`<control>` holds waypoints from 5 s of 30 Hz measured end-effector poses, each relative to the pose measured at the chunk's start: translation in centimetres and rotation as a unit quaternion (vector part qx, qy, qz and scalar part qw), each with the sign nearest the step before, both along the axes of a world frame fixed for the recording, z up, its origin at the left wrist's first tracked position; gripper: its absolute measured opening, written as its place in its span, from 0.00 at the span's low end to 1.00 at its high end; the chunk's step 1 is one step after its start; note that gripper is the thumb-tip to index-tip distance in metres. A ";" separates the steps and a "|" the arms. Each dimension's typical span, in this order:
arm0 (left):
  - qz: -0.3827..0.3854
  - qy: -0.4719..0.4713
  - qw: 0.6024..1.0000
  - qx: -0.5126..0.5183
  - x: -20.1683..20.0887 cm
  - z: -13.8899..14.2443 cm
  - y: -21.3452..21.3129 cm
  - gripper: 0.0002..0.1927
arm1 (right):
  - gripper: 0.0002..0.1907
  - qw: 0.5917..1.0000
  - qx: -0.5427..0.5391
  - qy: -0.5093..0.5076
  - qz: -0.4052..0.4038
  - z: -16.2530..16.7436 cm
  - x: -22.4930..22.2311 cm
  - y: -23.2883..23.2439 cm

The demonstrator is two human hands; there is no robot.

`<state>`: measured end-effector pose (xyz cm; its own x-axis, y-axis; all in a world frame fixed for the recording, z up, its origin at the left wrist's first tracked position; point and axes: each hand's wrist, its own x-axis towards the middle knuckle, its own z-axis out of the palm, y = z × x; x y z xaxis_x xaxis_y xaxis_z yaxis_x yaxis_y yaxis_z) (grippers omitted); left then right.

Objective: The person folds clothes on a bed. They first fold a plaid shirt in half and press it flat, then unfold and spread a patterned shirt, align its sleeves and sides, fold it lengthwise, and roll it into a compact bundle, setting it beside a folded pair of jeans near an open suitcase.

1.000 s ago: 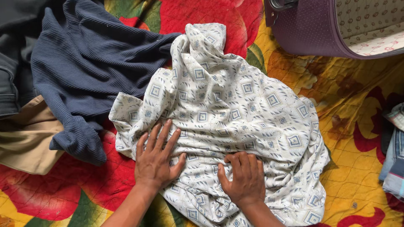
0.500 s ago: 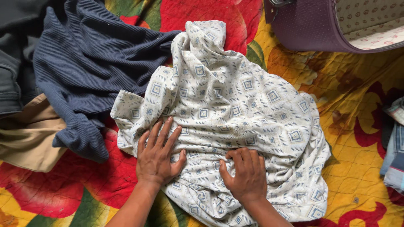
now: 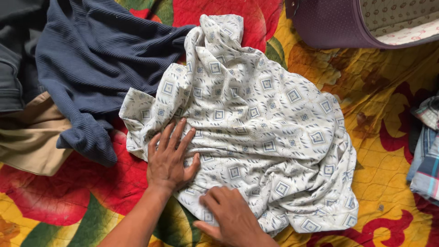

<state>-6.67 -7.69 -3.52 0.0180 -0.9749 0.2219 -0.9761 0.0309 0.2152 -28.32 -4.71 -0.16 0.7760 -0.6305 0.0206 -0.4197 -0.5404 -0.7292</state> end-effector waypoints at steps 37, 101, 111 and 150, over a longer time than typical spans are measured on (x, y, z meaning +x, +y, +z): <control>0.163 0.145 0.976 0.004 6.7 0.7 -2.0 0.26 | 0.15 0.996 0.011 0.025 -0.090 -0.7 -0.5 -4.5; 0.117 0.035 0.992 0.016 5.7 -1.0 4.1 0.36 | 0.15 0.943 -0.192 0.126 -0.241 -2.9 -8.6 -10.3; 0.128 0.030 0.991 0.028 5.7 -1.1 4.0 0.37 | 0.15 0.944 -0.201 0.101 -0.243 -2.8 -8.6 -10.7; 0.101 0.023 0.995 0.007 6.1 -0.5 3.5 0.26 | 0.29 0.961 -0.178 0.122 -0.174 -1.9 -3.6 -9.4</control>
